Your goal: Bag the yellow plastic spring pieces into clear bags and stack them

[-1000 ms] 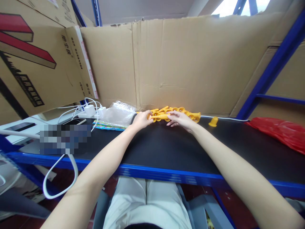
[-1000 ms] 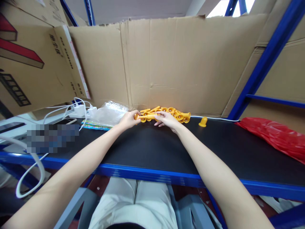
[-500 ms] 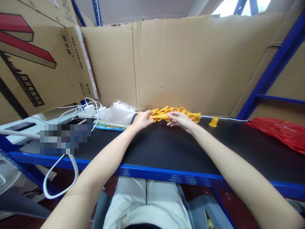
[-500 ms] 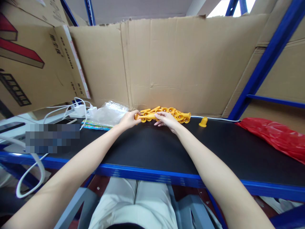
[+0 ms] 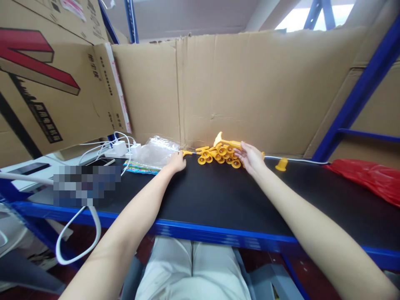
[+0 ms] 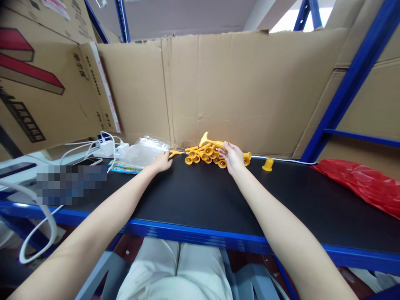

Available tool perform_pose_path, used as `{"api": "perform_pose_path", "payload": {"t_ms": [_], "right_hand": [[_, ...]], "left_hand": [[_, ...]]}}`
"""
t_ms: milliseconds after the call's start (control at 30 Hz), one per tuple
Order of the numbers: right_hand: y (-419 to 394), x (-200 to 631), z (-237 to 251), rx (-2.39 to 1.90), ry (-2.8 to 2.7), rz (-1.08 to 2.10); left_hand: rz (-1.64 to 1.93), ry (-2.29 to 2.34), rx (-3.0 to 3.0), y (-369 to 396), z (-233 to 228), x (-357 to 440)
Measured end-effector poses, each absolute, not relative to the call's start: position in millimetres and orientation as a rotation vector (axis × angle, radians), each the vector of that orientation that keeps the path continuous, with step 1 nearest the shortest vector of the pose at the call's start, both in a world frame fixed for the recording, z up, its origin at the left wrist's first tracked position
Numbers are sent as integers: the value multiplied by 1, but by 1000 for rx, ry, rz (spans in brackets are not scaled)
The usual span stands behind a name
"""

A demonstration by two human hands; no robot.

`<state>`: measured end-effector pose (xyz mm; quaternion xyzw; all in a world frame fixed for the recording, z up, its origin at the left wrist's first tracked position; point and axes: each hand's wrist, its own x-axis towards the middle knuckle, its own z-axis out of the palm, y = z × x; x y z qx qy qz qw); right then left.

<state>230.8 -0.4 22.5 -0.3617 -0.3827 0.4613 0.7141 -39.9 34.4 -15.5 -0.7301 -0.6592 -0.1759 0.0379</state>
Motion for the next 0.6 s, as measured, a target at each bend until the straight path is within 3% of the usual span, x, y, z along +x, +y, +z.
{"api": "perform_pose_path", "payload": {"t_ms": [100, 200, 600], "right_hand": [[2, 232, 22, -804, -813, 944], [4, 231, 20, -825, -816, 831], [4, 226, 26, -1048, -1554, -127]], "left_hand": [[-199, -2100, -2319, 36, -20, -42], [-94, -2072, -2367, 35, -21, -41], [-439, -1811, -2443, 23, -9, -24]]}}
